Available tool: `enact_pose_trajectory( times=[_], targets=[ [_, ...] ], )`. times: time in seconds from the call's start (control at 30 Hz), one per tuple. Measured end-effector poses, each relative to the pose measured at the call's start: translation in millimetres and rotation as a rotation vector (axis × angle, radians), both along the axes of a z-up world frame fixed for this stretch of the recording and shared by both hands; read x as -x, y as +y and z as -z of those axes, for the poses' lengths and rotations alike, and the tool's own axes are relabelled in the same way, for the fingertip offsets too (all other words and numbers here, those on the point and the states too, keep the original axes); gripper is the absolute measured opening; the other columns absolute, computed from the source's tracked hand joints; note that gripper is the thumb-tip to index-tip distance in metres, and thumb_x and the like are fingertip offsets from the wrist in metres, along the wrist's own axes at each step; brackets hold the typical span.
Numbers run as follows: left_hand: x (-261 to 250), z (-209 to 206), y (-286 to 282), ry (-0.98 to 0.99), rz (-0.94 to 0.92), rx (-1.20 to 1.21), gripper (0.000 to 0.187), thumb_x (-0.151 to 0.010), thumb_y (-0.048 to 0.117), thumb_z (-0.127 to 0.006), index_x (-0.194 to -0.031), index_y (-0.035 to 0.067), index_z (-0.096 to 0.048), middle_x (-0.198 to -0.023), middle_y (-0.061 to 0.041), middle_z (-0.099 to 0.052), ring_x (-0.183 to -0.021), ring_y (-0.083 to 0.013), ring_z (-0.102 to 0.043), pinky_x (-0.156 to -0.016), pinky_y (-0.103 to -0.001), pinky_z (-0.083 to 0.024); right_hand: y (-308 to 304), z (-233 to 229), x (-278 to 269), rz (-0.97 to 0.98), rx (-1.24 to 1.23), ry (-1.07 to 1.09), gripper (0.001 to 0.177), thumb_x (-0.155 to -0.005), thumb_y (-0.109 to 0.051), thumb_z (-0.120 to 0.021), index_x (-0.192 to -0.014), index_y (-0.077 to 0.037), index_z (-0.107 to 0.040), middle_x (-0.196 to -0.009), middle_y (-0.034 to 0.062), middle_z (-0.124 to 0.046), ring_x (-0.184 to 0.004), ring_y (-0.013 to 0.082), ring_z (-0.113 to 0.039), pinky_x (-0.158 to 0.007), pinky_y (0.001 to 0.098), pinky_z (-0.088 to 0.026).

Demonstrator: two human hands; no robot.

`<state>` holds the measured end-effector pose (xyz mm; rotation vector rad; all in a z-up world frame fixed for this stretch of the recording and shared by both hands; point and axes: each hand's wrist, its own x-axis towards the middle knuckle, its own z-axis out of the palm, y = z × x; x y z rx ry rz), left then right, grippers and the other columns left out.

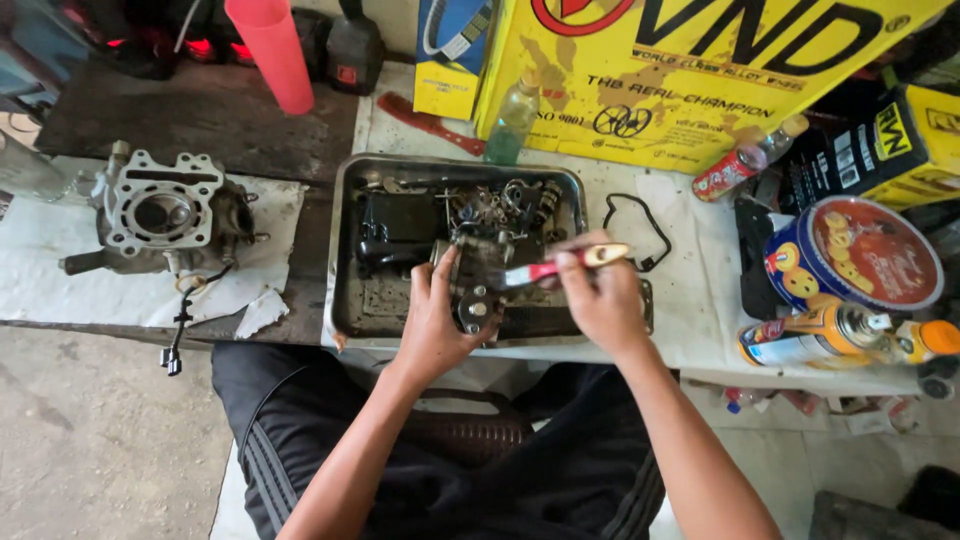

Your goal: The person cleans a disassembled engine cylinder head using a metal file and a wire brush. They scrape the surface and crevices of the metal part, then scrub it with the brush to remove residue.

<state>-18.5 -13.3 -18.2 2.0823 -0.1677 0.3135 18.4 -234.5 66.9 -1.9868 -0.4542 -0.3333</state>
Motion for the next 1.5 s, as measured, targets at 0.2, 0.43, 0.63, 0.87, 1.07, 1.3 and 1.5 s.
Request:
enact_pose_trajectory(
  times=[0.2,0.43,0.63,0.87,1.07,1.3,1.5],
  targets=[
    [-4.9,-8.5,0.5,0.03,0.03,0.03,0.116,-0.058,0.025,-0.094,-0.156,0.012,-0.035,-0.125,-0.022,-0.042,-0.114,-0.0538,-0.055,-0.092,-0.059,-0.052,19.1,9.3,5.0,-0.044,-0.115,0.017,0.01,-0.104,-0.01,-0.054,-0.101,-0.001,-0.057,-0.089,0.0161,-0.072,-0.071,0.0214,-0.072,-0.065,0.031,-0.062],
    [-7.5,0.6,3.4,-0.016,0.015,0.049,0.112,-0.065,0.036,-0.093,-0.157,0.013,-0.034,-0.126,-0.022,-0.041,-0.119,-0.0518,-0.053,-0.097,-0.057,-0.052,0.4,-13.5,1.9,0.026,-0.141,0.025,0.01,-0.107,-0.009,-0.05,-0.106,0.0,-0.055,-0.093,0.0184,-0.067,-0.067,0.0247,-0.069,-0.064,0.033,-0.062],
    [-8.6,-4.4,4.3,0.002,0.049,0.096,0.114,-0.063,0.036,-0.095,-0.156,0.012,-0.034,-0.127,-0.025,-0.04,-0.12,-0.056,-0.051,-0.099,-0.062,-0.049,2.3,-20.3,11.9,0.092,0.024,-0.097,0.007,-0.103,-0.008,-0.06,-0.1,-0.001,-0.059,-0.095,0.019,-0.073,-0.087,0.0325,-0.073,-0.08,0.0403,-0.058],
    [-6.6,-24.9,18.5,0.158,0.178,0.064,0.145,-0.044,0.041,-0.104,-0.161,0.013,-0.024,-0.133,-0.024,-0.035,-0.129,-0.0552,-0.045,-0.107,-0.061,-0.046,8.2,-25.2,38.3,-0.009,-0.11,-0.004,0.008,-0.103,-0.005,-0.054,-0.099,0.001,-0.056,-0.093,0.0191,-0.071,-0.07,0.0258,-0.074,-0.064,0.0369,-0.064],
    [-5.9,-23.7,20.4,0.123,0.201,-0.025,0.147,-0.044,0.039,-0.105,-0.162,0.011,-0.02,-0.133,-0.024,-0.035,-0.13,-0.0528,-0.044,-0.106,-0.059,-0.047,19.2,-21.2,54.1,0.008,0.034,-0.137,0.006,-0.1,-0.009,-0.063,-0.098,-0.003,-0.063,-0.091,0.0146,-0.073,-0.079,0.0288,-0.075,-0.071,0.0359,-0.059],
    [-7.5,-35.7,24.9,0.177,0.243,-0.101,0.15,-0.044,0.036,-0.105,-0.163,0.011,-0.015,-0.135,-0.026,-0.033,-0.131,-0.0552,-0.042,-0.107,-0.061,-0.047,17.6,-13.7,45.6,-0.15,0.067,0.05,0.015,-0.096,-0.005,-0.069,-0.11,-0.002,-0.066,-0.08,0.0111,-0.069,-0.063,0.0196,-0.067,-0.064,0.0306,-0.054],
    [-10.6,-24.2,27.0,0.138,0.226,-0.11,0.148,-0.045,0.043,-0.104,-0.162,0.011,-0.019,-0.132,-0.024,-0.036,-0.128,-0.0539,-0.046,-0.105,-0.059,-0.049,28.7,-14.2,44.7,-0.199,0.106,0.073,0.022,-0.097,-0.018,-0.072,-0.105,0.001,-0.067,-0.067,0.01,-0.066,-0.051,0.0188,-0.058,-0.055,0.0263,-0.045]
  ],
)
